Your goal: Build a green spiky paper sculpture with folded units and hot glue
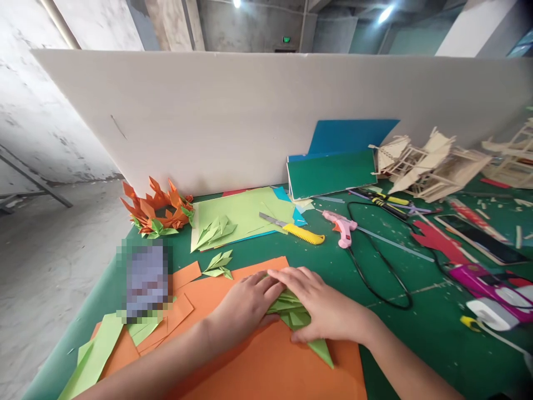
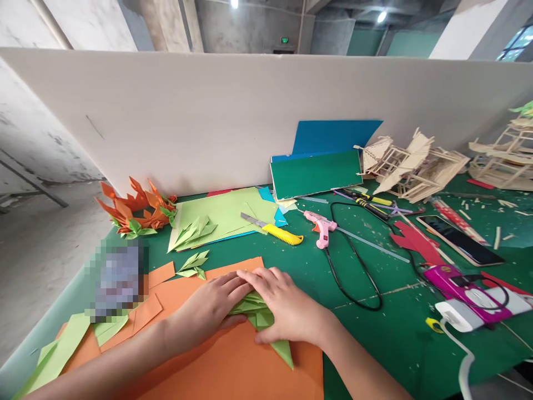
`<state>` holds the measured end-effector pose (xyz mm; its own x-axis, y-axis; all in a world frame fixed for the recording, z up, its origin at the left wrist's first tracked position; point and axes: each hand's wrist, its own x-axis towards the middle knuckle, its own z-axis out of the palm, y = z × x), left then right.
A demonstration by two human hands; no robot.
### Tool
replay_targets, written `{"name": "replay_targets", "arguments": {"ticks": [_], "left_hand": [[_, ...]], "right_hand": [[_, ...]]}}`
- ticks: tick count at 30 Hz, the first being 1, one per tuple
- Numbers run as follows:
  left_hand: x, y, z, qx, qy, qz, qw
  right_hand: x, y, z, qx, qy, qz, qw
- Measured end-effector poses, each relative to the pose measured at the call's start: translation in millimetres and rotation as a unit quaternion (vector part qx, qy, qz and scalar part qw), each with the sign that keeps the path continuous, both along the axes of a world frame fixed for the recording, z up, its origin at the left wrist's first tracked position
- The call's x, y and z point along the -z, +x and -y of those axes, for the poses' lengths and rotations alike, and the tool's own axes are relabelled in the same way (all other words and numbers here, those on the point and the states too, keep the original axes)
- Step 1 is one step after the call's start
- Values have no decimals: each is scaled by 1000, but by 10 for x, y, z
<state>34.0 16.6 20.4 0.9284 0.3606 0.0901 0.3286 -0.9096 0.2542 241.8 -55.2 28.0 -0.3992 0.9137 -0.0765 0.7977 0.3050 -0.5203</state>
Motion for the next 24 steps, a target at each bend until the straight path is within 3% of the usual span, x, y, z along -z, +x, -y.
{"name": "replay_targets", "arguments": {"ticks": [5,9,14,18,21,24], "left_hand": [[-19,64,-48,18,38,-23,999],[-30,112,-71,-5,49,-42,998],[-109,175,-192,-4,70,41,997],[-198,296,-410,-30,137,91,986],[-138,367,-559,-82,112,49,989],[-17,368,-628,-70,17,18,997]], "right_hand": [[-57,99,-62,10,35,-22,999],[-33,139,-98,6,78,28,997],[-18,205,-180,-28,237,83,968],[-11,263,-373,2,366,92,926],[95,318,-506,51,344,87,934],[224,404,-526,71,239,44,967]]}}
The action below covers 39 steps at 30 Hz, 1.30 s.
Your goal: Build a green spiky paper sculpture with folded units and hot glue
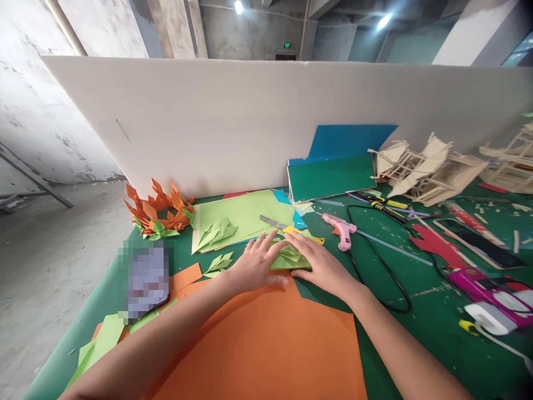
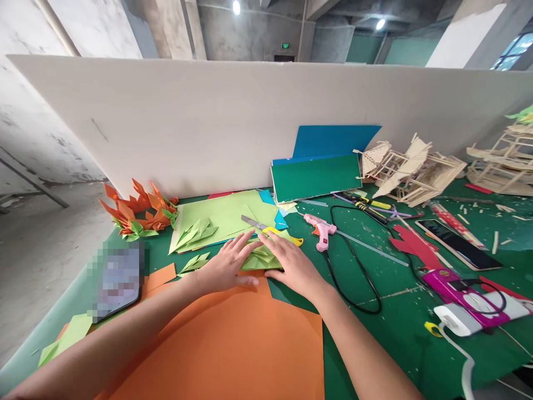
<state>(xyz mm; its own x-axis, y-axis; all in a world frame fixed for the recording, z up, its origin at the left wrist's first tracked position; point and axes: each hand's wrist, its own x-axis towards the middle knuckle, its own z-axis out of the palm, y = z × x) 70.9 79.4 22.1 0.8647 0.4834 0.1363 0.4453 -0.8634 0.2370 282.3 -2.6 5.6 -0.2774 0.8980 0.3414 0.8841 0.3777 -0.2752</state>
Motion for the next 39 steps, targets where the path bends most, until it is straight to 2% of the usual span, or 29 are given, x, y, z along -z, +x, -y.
{"name": "replay_targets", "arguments": {"ticks": [3,6,10,19,25,29,33,34,36,38,39], "left_hand": [[83,-37,-20,0,-36,43,998],[119,-65,-59,-21,-49,90,995],[144,-78,-131,-36,-61,100,992],[26,-24,-205,-89,-6,80,993],[22,-36,-306,-42,-14,126,991],[-114,-102,-417,-58,34,144,987],[-369,-186,-394,-109,39,190,975],[-410,-207,-335,-122,50,206,970],[-425,-245,-142,-111,70,205,970],[-343,-280,128,-60,82,162,982],[-273,-295,272,-41,82,131,987]], "right_hand": [[38,75,52,10,-52,-56,997],[0,83,74,32,-39,-88,995],[-9,27,51,49,-19,-85,995],[103,35,17,66,7,-119,991],[128,39,6,85,40,-204,975],[55,13,61,77,9,-354,932],[-14,26,82,43,-34,-508,859],[-28,43,81,49,-35,-537,841],[-60,96,83,75,-31,-579,812],[-107,159,101,97,-41,-592,799],[-139,187,119,98,-57,-587,802]]}}
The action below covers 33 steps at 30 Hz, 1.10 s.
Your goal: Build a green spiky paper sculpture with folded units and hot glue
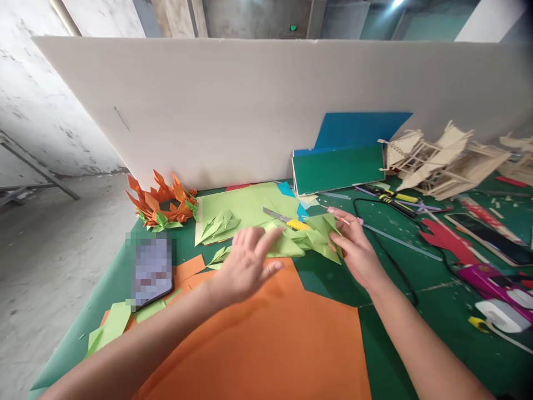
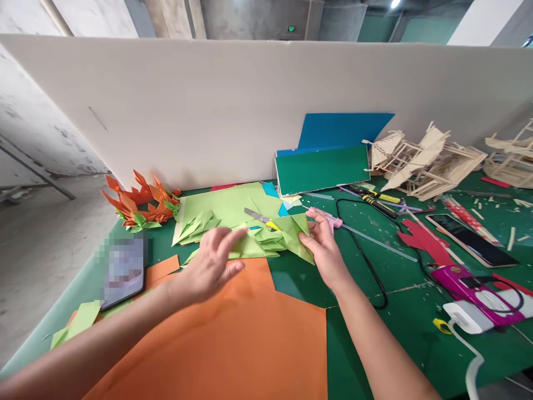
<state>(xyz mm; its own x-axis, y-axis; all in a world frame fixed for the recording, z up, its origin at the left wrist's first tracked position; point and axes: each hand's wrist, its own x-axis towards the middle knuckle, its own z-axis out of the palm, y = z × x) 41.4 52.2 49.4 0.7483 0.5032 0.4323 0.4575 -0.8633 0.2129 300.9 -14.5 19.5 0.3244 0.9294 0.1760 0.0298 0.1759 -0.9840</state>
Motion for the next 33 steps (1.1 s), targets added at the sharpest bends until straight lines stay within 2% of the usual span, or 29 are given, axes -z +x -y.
{"name": "replay_targets", "arguments": {"ticks": [3,5,9,16,21,25,33], "left_hand": [[259,-41,365,8,-24,-82,996],[410,-69,494,5,-49,-103,993],[547,-111,537,2,-51,-65,997],[522,-123,571,33,-79,0,996],[501,-100,572,39,-89,-26,995],[461,-84,561,39,-93,-37,994],[390,-56,561,30,-118,-38,992]], "right_hand": [[-120,36,89,-78,-55,57,994],[-191,8,165,-115,-99,116,982],[-173,-116,312,-82,-134,216,964],[177,-192,487,-67,-142,221,963],[117,-217,495,-105,-154,279,942],[68,-201,502,-147,-149,278,937],[88,-133,526,-202,-162,289,922]]}}
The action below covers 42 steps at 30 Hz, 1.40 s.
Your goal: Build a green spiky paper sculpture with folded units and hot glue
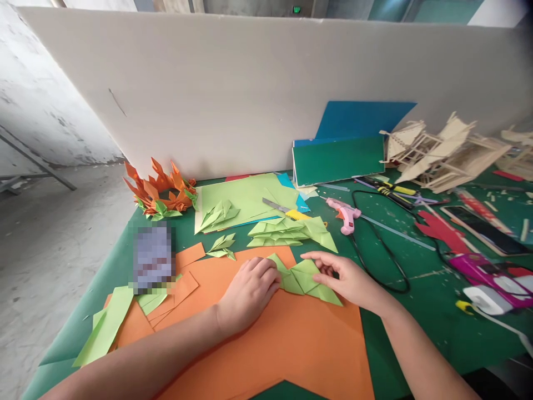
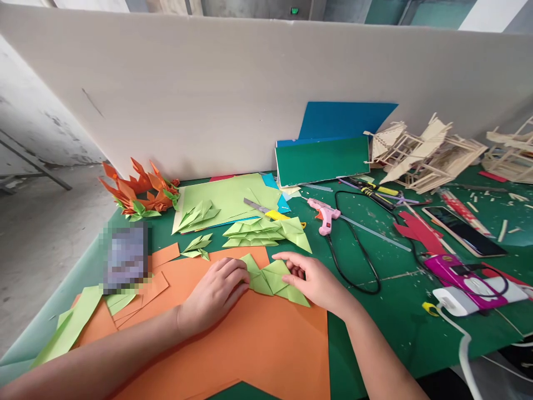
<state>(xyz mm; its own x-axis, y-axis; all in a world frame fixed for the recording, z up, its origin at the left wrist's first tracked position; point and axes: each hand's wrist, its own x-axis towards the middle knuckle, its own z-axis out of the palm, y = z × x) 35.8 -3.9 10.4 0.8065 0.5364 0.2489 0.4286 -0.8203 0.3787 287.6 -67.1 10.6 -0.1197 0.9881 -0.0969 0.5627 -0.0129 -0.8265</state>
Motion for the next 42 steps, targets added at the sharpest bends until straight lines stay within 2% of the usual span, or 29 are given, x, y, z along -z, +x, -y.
{"name": "replay_targets", "arguments": {"ticks": [8,18,29,38,42], "left_hand": [[89,-22,-41,-6,-27,3,1000],[73,-36,-37,-13,-27,10,999],[70,-38,-29,-21,-11,16,1000],[134,-44,-44,-27,-37,10,999],[114,-44,-42,-29,-45,14,998]], "right_hand": [[-48,-73,9,-24,-10,25,999],[-22,-61,-2,-80,7,47,996],[-29,-66,-14,-107,18,74,991],[-60,-101,-10,-106,4,76,991],[-34,-99,-12,-111,2,71,991]]}}
